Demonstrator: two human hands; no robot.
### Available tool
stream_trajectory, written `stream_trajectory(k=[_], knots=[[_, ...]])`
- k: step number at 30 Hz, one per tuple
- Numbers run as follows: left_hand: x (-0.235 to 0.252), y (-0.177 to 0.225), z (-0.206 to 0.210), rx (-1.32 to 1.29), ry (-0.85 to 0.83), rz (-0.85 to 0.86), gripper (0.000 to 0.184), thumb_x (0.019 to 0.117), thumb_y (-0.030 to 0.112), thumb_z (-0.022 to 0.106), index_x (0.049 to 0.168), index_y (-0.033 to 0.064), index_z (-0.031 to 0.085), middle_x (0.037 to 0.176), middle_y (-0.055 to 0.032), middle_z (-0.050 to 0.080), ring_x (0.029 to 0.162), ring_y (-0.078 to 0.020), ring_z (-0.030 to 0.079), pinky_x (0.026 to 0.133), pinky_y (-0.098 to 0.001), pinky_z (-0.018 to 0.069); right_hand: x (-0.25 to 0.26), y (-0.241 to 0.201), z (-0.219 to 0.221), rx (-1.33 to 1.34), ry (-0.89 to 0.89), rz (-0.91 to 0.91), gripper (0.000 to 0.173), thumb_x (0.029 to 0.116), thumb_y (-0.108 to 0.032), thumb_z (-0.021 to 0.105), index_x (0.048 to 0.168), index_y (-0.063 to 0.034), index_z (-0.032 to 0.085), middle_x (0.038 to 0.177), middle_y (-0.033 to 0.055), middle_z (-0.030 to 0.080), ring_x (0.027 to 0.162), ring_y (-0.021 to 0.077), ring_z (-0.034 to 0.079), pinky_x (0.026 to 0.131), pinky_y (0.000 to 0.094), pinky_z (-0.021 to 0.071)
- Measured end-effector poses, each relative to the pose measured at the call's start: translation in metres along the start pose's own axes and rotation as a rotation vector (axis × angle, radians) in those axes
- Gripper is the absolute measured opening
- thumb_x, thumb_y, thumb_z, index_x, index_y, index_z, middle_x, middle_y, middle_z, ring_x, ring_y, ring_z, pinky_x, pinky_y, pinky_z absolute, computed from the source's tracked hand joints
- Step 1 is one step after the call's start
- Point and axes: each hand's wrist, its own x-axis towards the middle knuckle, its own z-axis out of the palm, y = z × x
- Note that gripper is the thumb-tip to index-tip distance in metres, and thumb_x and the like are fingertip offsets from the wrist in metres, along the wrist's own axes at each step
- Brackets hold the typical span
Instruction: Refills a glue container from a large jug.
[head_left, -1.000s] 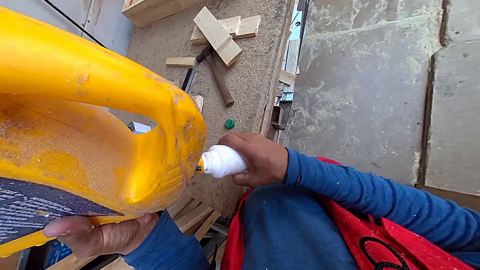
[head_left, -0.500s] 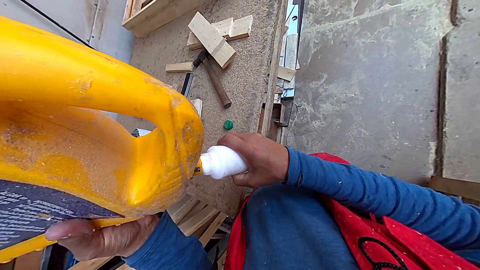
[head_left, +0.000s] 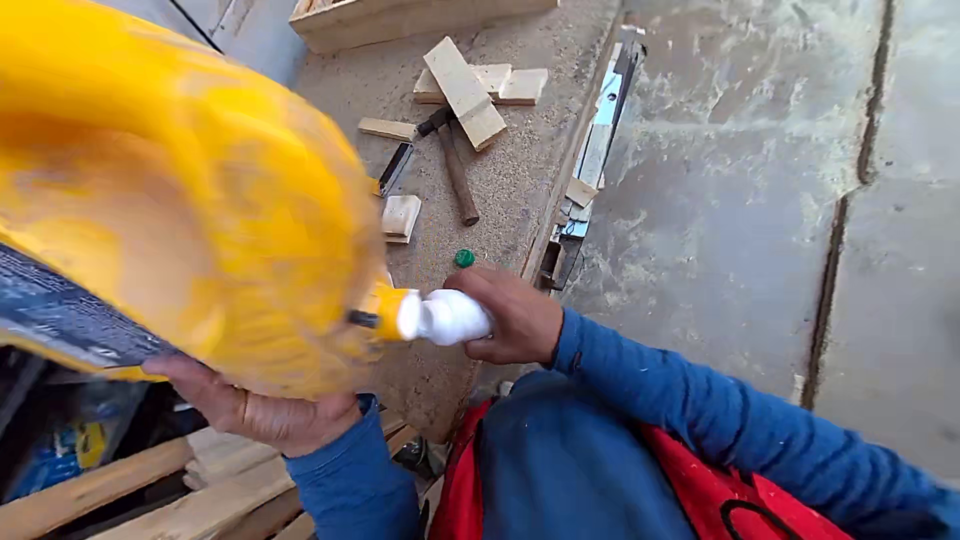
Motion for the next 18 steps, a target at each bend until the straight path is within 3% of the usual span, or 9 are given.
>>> stream_trajectory(k=[2,4,12,15,18], knots=[[0.001,-0.004,-0.021,-0.177,0.121,-0.105,0.063,0.0986,0.063,0.040,0.141,0.0173,0.049,0.131,-0.0113,0.062,0.119,-0.0306,0.063,0.093,-0.0582,0.0549,-0.003,0.010,0.018,0.229,0.067,0.019,0.071,0.0671,-0.022,0.090,0.129,-0.0042,0.061,0.119,0.0116,0.067,0.110,0.0217,0.065,0.097,0.0428,0.0568],[0.000,-0.005,-0.050,-0.293,0.181,-0.151,0.069,0.0951,0.067,0.043,0.142,0.0165,0.047,0.133,-0.0139,0.060,0.118,-0.0352,0.063,0.091,-0.0607,0.0552,-0.005,0.021,0.034,0.335,0.088,0.048,0.076,0.0680,-0.020,0.091,0.134,-0.0036,0.058,0.123,0.0107,0.066,0.114,0.0181,0.065,0.100,0.0389,0.0567],[-0.039,-0.016,-0.156,-0.379,0.500,-0.268,0.076,0.0862,0.076,0.051,0.133,0.0169,0.055,0.120,-0.0123,0.069,0.106,-0.0326,0.070,0.085,-0.0558,0.0597,0.026,0.042,0.104,0.307,0.099,0.177,0.076,0.0711,-0.018,0.089,0.136,-0.0011,0.054,0.127,0.0126,0.064,0.116,0.0164,0.064,0.101,0.0363,0.0560],[-0.037,-0.023,-0.174,-0.417,0.580,-0.350,0.076,0.0885,0.077,0.046,0.133,0.0166,0.055,0.120,-0.0127,0.069,0.103,-0.0306,0.072,0.081,-0.0498,0.0622,0.030,0.057,0.127,0.244,0.110,0.236,0.079,0.0762,-0.027,0.088,0.141,-0.0012,0.050,0.128,0.0101,0.066,0.117,0.0134,0.065,0.103,0.0357,0.0560],[-0.032,-0.030,-0.194,-0.541,0.613,-0.373,0.066,0.0950,0.069,0.044,0.134,0.0167,0.055,0.123,-0.0154,0.068,0.105,-0.0344,0.071,0.083,-0.0515,0.0622,0.026,0.060,0.130,0.206,0.141,0.312,0.091,0.0729,-0.036,0.091,0.144,-0.0038,0.045,0.128,0.0062,0.068,0.119,0.0136,0.065,0.105,0.0374,0.0559]])
